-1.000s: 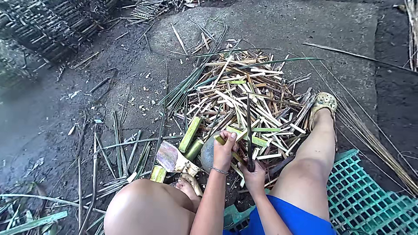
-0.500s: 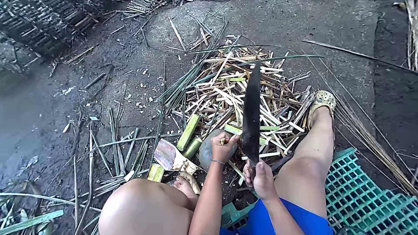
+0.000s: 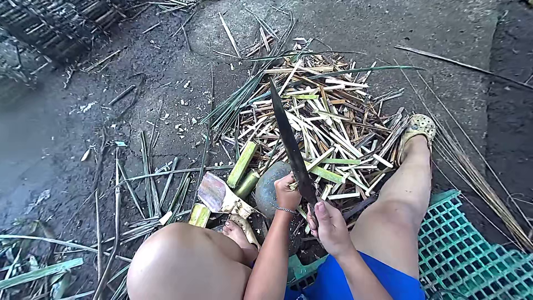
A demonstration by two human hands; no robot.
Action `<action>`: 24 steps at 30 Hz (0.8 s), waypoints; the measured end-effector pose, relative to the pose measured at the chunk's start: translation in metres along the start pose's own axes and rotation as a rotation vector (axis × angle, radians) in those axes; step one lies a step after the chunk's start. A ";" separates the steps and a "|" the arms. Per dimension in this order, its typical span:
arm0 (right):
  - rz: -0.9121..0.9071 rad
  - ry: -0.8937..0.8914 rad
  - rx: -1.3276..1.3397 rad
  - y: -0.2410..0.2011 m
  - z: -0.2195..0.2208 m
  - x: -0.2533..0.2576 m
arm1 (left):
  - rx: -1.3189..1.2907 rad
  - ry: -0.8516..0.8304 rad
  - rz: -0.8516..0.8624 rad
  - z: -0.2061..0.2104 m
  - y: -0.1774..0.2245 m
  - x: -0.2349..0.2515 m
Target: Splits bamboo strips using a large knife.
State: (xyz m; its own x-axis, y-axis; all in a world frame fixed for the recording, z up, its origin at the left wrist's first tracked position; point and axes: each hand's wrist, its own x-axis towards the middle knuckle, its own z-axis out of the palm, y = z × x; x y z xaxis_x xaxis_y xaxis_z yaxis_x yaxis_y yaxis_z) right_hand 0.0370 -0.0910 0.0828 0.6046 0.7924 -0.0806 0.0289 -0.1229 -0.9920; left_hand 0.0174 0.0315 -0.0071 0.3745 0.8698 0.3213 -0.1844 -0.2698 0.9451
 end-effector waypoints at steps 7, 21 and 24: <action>-0.049 0.026 -0.102 -0.001 -0.004 0.001 | 0.057 -0.007 0.066 0.003 0.000 0.001; 0.105 -0.039 -0.160 -0.009 -0.007 0.007 | 0.123 -0.078 -0.013 -0.001 0.000 0.002; 0.112 -0.016 -0.156 -0.011 -0.008 0.002 | 0.155 -0.100 0.023 0.000 0.003 0.001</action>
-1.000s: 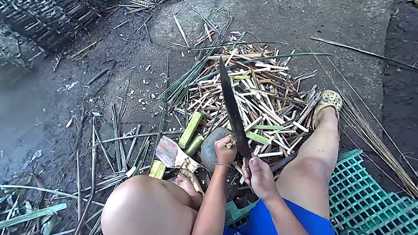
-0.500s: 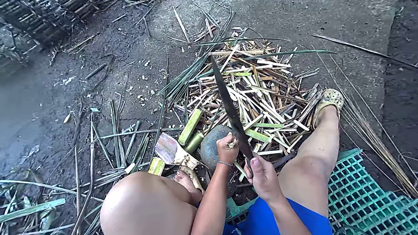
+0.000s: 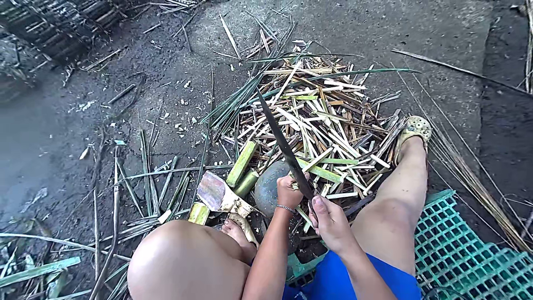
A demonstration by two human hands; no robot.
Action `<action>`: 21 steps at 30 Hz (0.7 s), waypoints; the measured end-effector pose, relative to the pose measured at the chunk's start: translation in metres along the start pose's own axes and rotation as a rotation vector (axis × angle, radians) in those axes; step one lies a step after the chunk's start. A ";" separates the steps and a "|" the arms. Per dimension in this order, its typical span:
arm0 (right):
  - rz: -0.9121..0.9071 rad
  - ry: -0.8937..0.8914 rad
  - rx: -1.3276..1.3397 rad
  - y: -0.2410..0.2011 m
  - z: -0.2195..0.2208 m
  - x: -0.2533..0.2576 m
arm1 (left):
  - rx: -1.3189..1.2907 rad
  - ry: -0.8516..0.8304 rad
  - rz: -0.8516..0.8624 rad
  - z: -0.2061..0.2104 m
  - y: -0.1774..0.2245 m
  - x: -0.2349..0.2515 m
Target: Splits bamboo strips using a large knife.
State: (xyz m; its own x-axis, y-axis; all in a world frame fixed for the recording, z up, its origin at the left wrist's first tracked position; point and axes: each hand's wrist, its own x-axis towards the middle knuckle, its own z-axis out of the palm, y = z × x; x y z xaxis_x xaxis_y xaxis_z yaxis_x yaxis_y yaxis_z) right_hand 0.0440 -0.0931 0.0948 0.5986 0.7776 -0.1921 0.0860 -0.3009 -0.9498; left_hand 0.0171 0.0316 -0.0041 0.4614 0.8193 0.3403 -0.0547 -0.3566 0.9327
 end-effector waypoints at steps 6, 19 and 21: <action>-0.048 0.051 -0.037 0.007 -0.002 -0.011 | 0.040 0.000 0.087 0.005 0.000 -0.005; -0.246 0.174 0.111 0.024 -0.005 -0.031 | -0.015 0.000 0.182 0.013 0.001 -0.008; -0.303 0.166 0.215 0.015 -0.013 -0.031 | -0.017 0.040 0.154 0.005 0.004 0.007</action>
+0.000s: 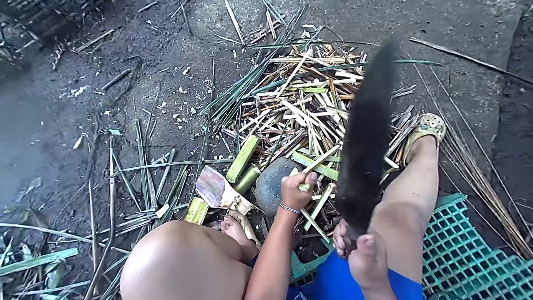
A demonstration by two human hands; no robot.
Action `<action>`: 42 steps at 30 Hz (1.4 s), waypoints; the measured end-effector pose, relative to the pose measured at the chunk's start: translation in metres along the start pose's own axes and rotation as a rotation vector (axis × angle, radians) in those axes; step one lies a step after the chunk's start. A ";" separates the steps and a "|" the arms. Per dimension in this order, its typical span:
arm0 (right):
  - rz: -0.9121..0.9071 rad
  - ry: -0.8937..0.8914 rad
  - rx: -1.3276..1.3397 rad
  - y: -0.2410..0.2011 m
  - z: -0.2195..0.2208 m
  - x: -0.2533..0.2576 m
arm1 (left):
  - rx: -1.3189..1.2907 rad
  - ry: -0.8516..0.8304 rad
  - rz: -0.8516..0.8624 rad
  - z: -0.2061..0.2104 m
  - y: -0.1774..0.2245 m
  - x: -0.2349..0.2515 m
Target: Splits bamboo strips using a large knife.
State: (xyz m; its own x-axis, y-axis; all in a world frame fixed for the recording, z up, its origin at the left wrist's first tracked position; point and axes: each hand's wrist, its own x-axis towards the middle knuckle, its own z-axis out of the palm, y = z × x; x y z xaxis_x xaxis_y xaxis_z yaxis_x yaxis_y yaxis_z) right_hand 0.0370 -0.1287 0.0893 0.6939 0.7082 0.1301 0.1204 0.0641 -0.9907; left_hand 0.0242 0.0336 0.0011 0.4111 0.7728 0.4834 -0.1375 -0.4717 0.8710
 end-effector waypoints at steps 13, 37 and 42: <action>0.104 0.012 0.187 0.005 0.013 0.016 | -0.401 0.033 -0.598 -0.029 -0.010 0.029; 0.023 -0.022 -0.268 0.040 -0.012 0.047 | -0.990 0.469 -0.897 -0.060 0.081 0.073; 0.033 -0.001 -0.199 0.037 -0.011 0.047 | -0.996 0.539 -0.867 -0.057 0.084 0.072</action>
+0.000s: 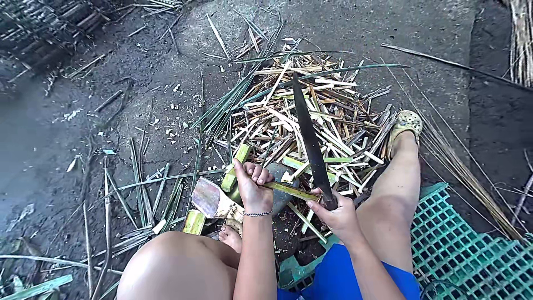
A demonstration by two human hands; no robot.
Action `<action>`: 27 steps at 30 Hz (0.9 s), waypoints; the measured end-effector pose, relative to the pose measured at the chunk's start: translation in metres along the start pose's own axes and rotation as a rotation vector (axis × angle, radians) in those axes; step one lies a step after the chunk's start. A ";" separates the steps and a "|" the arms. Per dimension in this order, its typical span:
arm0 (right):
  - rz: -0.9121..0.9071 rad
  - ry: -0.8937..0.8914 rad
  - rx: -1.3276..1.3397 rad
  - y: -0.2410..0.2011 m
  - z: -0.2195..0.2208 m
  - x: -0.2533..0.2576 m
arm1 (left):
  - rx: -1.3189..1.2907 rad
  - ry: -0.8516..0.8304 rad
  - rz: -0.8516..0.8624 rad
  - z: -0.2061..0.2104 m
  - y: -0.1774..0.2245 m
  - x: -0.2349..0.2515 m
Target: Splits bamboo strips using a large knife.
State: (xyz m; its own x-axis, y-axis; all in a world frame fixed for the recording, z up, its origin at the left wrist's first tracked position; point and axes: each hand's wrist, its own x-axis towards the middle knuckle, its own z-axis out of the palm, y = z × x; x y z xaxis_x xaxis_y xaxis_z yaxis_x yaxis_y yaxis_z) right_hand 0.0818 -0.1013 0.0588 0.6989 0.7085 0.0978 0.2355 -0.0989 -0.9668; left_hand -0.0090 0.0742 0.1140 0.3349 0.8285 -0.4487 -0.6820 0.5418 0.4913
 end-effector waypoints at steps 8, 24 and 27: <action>0.112 0.100 0.368 -0.012 0.014 -0.005 | -0.067 -0.076 0.014 -0.001 0.004 -0.005; 0.354 0.000 0.670 -0.031 0.005 -0.009 | -0.137 -0.192 0.052 0.003 0.005 -0.018; 0.387 0.024 0.736 -0.032 0.008 -0.010 | -0.148 -0.220 0.052 0.001 0.006 -0.020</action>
State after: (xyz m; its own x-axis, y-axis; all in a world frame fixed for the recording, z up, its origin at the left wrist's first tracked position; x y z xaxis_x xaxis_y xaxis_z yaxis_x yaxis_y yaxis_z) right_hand 0.0618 -0.0994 0.0863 0.6560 0.7023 -0.2765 -0.5204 0.1555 -0.8396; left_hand -0.0192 0.0609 0.1268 0.4192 0.8742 -0.2449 -0.7843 0.4846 0.3873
